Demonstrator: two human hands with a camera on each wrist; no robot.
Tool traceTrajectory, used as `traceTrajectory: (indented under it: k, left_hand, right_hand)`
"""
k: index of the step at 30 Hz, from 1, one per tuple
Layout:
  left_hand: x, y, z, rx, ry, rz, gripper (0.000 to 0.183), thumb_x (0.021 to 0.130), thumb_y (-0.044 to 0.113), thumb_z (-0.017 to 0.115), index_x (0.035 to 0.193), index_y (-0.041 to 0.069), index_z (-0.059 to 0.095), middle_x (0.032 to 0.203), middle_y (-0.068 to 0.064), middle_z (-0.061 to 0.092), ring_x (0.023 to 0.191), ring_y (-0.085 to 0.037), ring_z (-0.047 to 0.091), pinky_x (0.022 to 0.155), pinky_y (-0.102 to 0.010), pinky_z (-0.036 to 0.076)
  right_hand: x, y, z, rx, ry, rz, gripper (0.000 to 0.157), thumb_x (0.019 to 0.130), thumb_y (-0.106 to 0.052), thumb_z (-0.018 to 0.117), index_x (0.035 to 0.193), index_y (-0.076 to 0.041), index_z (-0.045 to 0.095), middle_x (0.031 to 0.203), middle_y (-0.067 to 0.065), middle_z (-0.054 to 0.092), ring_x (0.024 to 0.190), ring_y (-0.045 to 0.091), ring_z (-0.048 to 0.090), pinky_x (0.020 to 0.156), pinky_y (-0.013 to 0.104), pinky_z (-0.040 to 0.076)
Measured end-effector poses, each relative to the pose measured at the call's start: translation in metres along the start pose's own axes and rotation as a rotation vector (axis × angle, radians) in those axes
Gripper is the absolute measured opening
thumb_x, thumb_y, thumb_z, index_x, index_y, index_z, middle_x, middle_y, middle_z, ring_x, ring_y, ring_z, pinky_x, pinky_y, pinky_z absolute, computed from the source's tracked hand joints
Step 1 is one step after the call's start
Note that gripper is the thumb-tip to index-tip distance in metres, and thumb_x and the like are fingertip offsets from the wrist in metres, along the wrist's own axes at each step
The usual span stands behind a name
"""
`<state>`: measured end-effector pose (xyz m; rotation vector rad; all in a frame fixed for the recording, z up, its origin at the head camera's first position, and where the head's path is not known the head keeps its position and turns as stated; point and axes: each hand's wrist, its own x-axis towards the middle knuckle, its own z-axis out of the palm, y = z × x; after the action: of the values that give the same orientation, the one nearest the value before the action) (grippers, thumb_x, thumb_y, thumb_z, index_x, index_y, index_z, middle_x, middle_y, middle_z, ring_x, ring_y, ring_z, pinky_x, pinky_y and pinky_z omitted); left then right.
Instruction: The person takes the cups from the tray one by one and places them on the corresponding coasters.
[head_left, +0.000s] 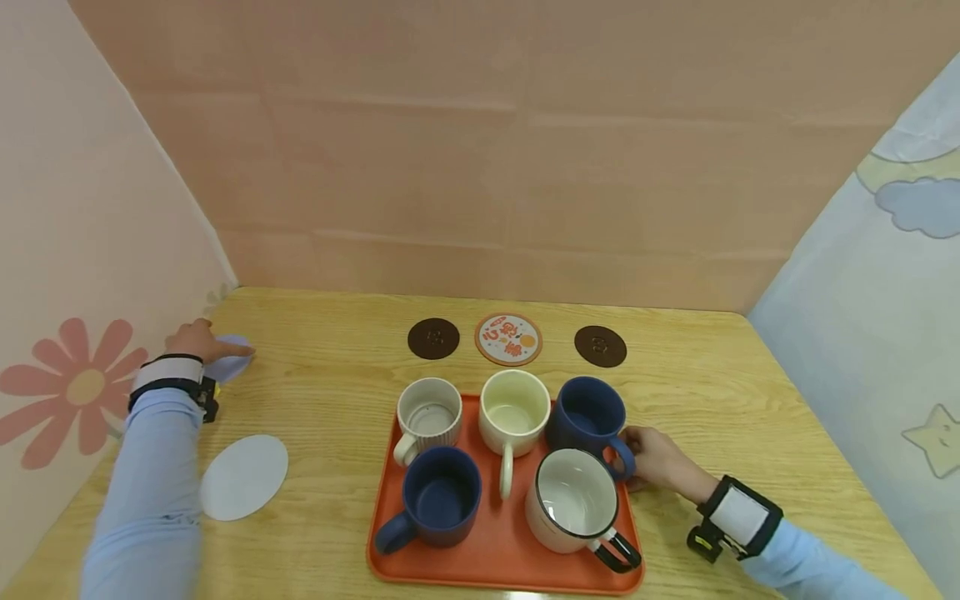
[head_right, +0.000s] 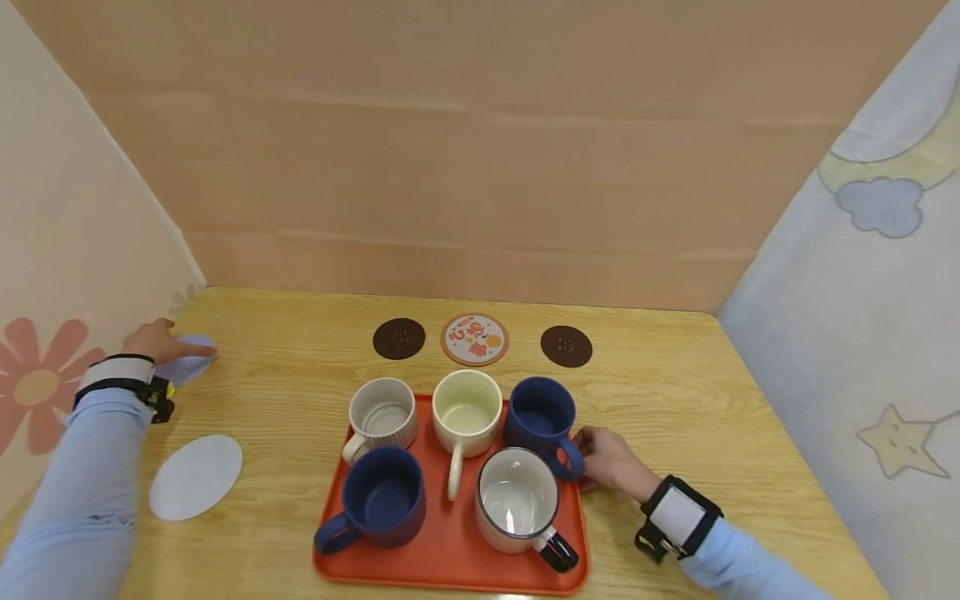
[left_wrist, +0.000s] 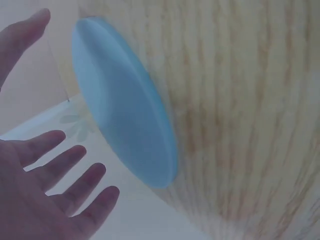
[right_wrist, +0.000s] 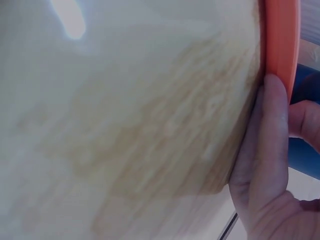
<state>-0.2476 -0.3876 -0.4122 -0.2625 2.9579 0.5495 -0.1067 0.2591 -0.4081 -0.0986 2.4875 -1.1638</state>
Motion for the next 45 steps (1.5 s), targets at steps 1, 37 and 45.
traceTrajectory:
  k: [1, 37, 45]
  left_hand:
    - [0.000, -0.002, 0.001, -0.001, -0.002, -0.012, 0.105, 0.069, 0.051, 0.066, 0.126, -0.026, 0.024, 0.115, -0.047, 0.034, 0.099, -0.058, 0.035, 0.082, -0.062, 0.036]
    - [-0.014, 0.003, -0.007, 0.106, -0.179, -0.075, 0.092, 0.069, 0.058, 0.064, 0.106, -0.024, 0.042, 0.102, -0.042, 0.047, 0.093, -0.051, 0.047, 0.074, -0.052, 0.044]
    - [-0.013, 0.006, -0.003, 0.105, -0.144, -0.054, 0.089, 0.068, 0.056, 0.066, 0.102, -0.024, 0.045, 0.095, -0.038, 0.051, 0.087, -0.047, 0.051, 0.072, -0.052, 0.044]
  right_hand:
    - [0.000, 0.000, 0.000, 0.004, -0.004, -0.004, 0.025, 0.079, -0.010, 0.066, 0.094, 0.009, 0.056, 0.077, 0.009, 0.064, 0.060, 0.021, 0.063, 0.053, 0.035, 0.054]
    - [-0.001, -0.001, 0.001, -0.004, 0.004, -0.016, 0.024, 0.078, -0.008, 0.066, 0.092, 0.009, 0.057, 0.075, 0.007, 0.062, 0.059, 0.022, 0.063, 0.053, 0.034, 0.054]
    - [-0.001, -0.001, 0.002, -0.023, 0.017, -0.017, 0.023, 0.076, -0.008, 0.068, 0.090, 0.007, 0.057, 0.073, 0.007, 0.062, 0.058, 0.021, 0.063, 0.052, 0.033, 0.054]
